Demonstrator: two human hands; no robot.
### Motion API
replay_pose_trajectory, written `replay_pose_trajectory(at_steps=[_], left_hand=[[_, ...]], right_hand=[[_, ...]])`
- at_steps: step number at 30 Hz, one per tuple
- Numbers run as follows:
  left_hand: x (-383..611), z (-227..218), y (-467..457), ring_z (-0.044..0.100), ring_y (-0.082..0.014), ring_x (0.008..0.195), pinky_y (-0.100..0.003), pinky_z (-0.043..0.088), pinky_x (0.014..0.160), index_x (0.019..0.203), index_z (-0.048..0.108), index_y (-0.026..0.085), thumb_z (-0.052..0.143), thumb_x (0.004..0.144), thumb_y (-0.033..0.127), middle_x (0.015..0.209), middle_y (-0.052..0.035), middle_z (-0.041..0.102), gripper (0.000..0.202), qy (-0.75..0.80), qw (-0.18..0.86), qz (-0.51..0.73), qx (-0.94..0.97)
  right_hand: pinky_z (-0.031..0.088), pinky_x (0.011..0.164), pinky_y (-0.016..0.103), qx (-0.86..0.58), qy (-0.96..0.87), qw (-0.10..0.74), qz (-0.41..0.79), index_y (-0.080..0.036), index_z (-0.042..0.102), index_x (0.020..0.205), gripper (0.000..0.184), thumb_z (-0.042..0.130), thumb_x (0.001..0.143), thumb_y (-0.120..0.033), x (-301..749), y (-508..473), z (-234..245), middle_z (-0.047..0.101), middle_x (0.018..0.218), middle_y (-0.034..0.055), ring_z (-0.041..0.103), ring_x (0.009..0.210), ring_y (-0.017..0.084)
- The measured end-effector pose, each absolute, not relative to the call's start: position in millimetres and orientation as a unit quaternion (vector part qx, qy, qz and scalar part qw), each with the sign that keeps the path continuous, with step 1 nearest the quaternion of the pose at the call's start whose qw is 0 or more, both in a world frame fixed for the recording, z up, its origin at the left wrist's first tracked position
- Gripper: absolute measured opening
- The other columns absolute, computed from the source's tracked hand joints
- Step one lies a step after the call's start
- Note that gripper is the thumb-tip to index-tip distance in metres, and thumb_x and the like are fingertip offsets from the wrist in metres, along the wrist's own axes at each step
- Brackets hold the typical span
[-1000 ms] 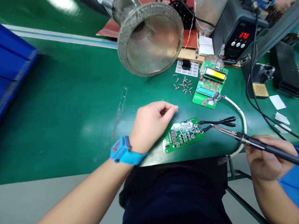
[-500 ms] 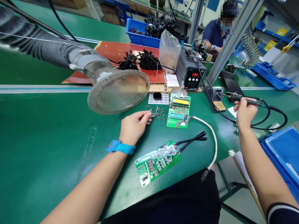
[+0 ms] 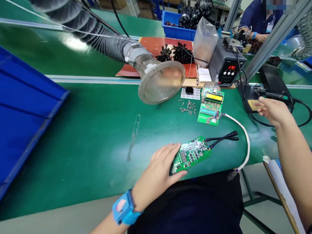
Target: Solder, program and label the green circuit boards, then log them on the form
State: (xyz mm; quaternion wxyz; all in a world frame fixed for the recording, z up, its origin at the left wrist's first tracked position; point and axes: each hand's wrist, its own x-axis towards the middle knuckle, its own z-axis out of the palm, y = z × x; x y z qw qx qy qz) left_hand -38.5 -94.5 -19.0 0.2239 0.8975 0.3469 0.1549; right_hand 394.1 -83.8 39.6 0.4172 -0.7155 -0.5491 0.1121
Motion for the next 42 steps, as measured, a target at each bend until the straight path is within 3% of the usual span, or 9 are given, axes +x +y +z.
replay_pose_trajectory(at_steps=[3,6,9,12,14,27,33,38,42], left_hand=[[-35,-15,-92,0.053,-0.0285,0.113,-0.047,0.043,0.097,0.13,0.042,0.017,0.064,0.075,0.034,0.121,-0.0141,0.057,0.062,0.333,0.246,0.195,0.889],[-35,4,-80,0.058,-0.0269,0.104,-0.044,0.045,0.093,0.121,0.052,0.017,0.063,0.069,0.036,0.114,-0.0111,0.063,0.056,0.363,0.361,0.196,0.837],[-36,24,-69,0.063,-0.0193,0.072,-0.034,0.051,0.072,0.091,0.064,0.017,0.05,0.079,0.051,0.085,-0.0062,0.07,0.038,0.448,0.563,0.141,0.68],[-35,36,-63,0.049,-0.0134,0.04,-0.026,0.04,0.042,0.06,0.055,0.017,0.032,0.086,0.061,0.048,-0.0027,0.059,0.056,0.47,0.65,0.119,0.585],[-35,40,-63,0.044,-0.0121,0.035,-0.025,0.033,0.036,0.056,0.051,0.018,0.03,0.086,0.063,0.04,-0.0005,0.051,0.057,0.467,0.667,0.13,0.566],[-28,52,-80,0.047,-0.0091,0.04,-0.022,0.041,0.045,0.059,0.054,0.017,0.034,0.089,0.057,0.047,0.0023,0.053,0.055,0.416,0.688,0.196,0.561],[-23,59,-81,0.048,-0.0091,0.039,-0.022,0.042,0.045,0.054,0.043,0.019,0.034,0.087,0.06,0.042,0.0039,0.046,0.054,0.403,0.691,0.192,0.568],[-22,60,-74,0.053,-0.0097,0.046,-0.023,0.047,0.048,0.071,0.05,0.018,0.051,0.081,0.046,0.054,0.0065,0.047,0.029,0.391,0.695,0.199,0.571],[-20,67,-66,0.056,-0.0094,0.052,-0.021,0.048,0.05,0.089,0.06,0.016,0.053,0.078,0.03,0.064,0.004,0.057,0.019,0.378,0.692,0.193,0.584]], right_hand=[[0.053,0.07,0.033,-0.676,-0.626,0.35,0.169,-0.019,0.065,0.104,0.038,0.072,0.073,-0.041,328,-122,27,0.067,0.102,0.0097,0.063,0.078,0.017],[0.04,0.099,0.051,-0.56,-0.79,0.187,0.163,-0.024,0.056,0.122,0.047,0.069,0.078,-0.033,272,-143,6,0.062,0.119,0.0093,0.054,0.114,0.028],[0.044,0.093,0.047,-0.551,-0.805,0.165,0.148,-0.02,0.063,0.111,0.025,0.049,0.09,-0.026,249,-142,-1,0.067,0.097,0.0086,0.061,0.096,0.024],[0.05,0.075,0.031,-0.531,-0.791,0.134,0.272,-0.02,0.065,0.104,0.026,0.045,0.093,-0.033,249,-140,14,0.067,0.089,0.0055,0.062,0.083,0.018],[0.049,0.073,0.026,-0.521,-0.773,0.118,0.342,-0.021,0.066,0.1,0.027,0.046,0.093,-0.038,251,-143,28,0.066,0.093,0.0043,0.062,0.085,0.017],[0.051,0.081,0.027,-0.57,-0.759,0.119,0.292,-0.025,0.065,0.108,0.028,0.05,0.089,-0.04,267,-172,40,0.067,0.104,0.0048,0.064,0.095,0.019],[0.053,0.079,0.026,-0.585,-0.764,0.104,0.251,-0.023,0.066,0.11,0.029,0.049,0.09,-0.037,276,-181,42,0.067,0.107,0.0076,0.063,0.099,0.021],[0.053,0.071,0.025,-0.606,-0.738,0.106,0.276,-0.023,0.068,0.098,0.025,0.05,0.089,-0.038,273,-191,43,0.068,0.096,0.0059,0.065,0.087,0.019],[0.047,0.053,0.022,-0.627,-0.691,0.108,0.343,-0.019,0.065,0.082,0.029,0.049,0.089,-0.042,258,-211,35,0.057,0.059,-0.0005,0.056,0.053,0.012]])
